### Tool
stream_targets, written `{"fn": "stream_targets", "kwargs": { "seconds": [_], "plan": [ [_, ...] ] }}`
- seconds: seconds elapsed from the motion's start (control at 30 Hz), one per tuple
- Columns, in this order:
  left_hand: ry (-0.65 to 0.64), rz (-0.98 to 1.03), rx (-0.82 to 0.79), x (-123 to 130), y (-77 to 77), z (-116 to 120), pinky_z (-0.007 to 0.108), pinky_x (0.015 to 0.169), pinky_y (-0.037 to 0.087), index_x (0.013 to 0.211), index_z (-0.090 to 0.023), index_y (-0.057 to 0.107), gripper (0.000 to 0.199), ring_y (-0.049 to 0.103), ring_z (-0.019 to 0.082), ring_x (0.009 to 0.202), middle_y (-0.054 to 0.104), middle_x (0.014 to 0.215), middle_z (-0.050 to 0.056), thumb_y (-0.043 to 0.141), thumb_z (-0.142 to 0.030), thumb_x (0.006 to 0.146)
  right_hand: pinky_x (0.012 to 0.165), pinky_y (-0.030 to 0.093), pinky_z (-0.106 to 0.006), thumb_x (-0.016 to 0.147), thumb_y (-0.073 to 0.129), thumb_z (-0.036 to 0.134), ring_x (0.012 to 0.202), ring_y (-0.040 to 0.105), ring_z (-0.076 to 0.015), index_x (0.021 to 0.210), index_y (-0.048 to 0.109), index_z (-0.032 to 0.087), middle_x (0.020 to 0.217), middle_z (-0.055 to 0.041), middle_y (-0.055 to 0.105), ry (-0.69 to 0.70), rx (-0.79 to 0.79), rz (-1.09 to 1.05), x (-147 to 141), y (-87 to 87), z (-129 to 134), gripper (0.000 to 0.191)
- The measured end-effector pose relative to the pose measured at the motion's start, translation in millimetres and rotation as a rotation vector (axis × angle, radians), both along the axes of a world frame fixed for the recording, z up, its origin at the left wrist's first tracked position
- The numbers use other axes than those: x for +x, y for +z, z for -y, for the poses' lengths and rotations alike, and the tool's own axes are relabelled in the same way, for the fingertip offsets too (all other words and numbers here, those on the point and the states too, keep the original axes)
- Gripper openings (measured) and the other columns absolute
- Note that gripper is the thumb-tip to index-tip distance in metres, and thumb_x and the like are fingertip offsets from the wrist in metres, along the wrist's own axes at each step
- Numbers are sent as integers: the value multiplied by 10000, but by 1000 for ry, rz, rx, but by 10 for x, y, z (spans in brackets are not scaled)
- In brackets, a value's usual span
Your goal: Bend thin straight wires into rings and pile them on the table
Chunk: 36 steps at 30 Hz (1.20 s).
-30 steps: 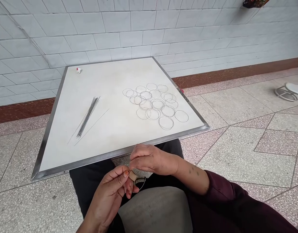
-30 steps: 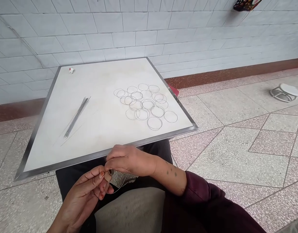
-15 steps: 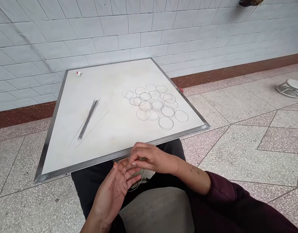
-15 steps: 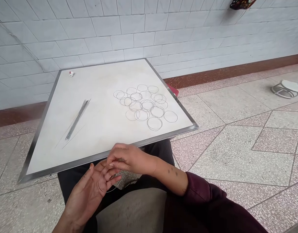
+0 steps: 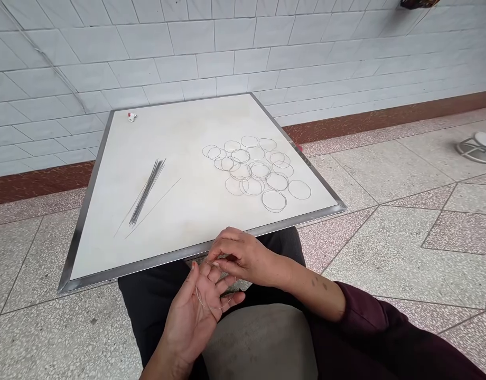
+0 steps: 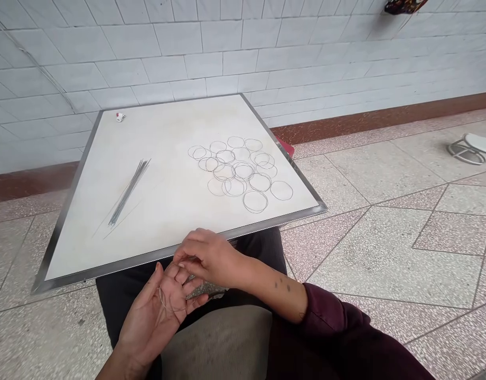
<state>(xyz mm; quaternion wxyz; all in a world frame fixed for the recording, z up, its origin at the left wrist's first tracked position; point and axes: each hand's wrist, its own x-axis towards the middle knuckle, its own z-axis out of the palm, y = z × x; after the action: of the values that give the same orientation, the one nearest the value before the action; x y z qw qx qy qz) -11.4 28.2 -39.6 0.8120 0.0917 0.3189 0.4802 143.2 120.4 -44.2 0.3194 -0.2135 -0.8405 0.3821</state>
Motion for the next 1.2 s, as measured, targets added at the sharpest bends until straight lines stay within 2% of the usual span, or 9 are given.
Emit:
{"fn": "stream_targets", "kwargs": {
  "seconds": [0.17, 0.57, 0.77, 1.2],
  "plan": [
    [-18, 9, -8, -44, 4, -9, 463, 930, 467, 1379, -247, 558, 577, 473, 310, 1299, 545, 1446, 125, 340, -600, 978, 780, 545, -296, 922, 581, 118, 921, 582, -169, 1006, 638, 183, 945, -55, 639, 13, -19, 16, 1, 13, 4, 120],
    [-24, 14, -10, -56, 17, -18, 461, 919, 471, 1369, -237, 578, 584, 504, 301, 1258, 578, 1406, 129, 320, -594, 985, 748, 555, -271, 890, 599, 91, 947, 598, -168, 1032, 639, 176, 970, -62, 632, 5, -109, 25, 8, -4, 15, 170],
    [-8, 48, -11, -57, 38, -15, 464, 906, 483, 1380, -248, 566, 551, 509, 288, 1248, 575, 1411, 119, 309, -557, 1002, 715, 567, -266, 883, 632, 127, 909, 615, -157, 1109, 618, 172, 1019, -74, 606, -20, -125, 11, 11, -15, 28, 231],
    [26, 39, -44, -74, 45, -4, 477, 915, 485, 1421, -238, 519, 579, 408, 319, 1365, 559, 1419, 135, 335, -575, 987, 749, 578, -266, 889, 616, 127, 912, 616, -149, 1118, 616, 188, 1042, -69, 604, 0, -179, 2, 25, -13, 34, 237]
  ]
}}
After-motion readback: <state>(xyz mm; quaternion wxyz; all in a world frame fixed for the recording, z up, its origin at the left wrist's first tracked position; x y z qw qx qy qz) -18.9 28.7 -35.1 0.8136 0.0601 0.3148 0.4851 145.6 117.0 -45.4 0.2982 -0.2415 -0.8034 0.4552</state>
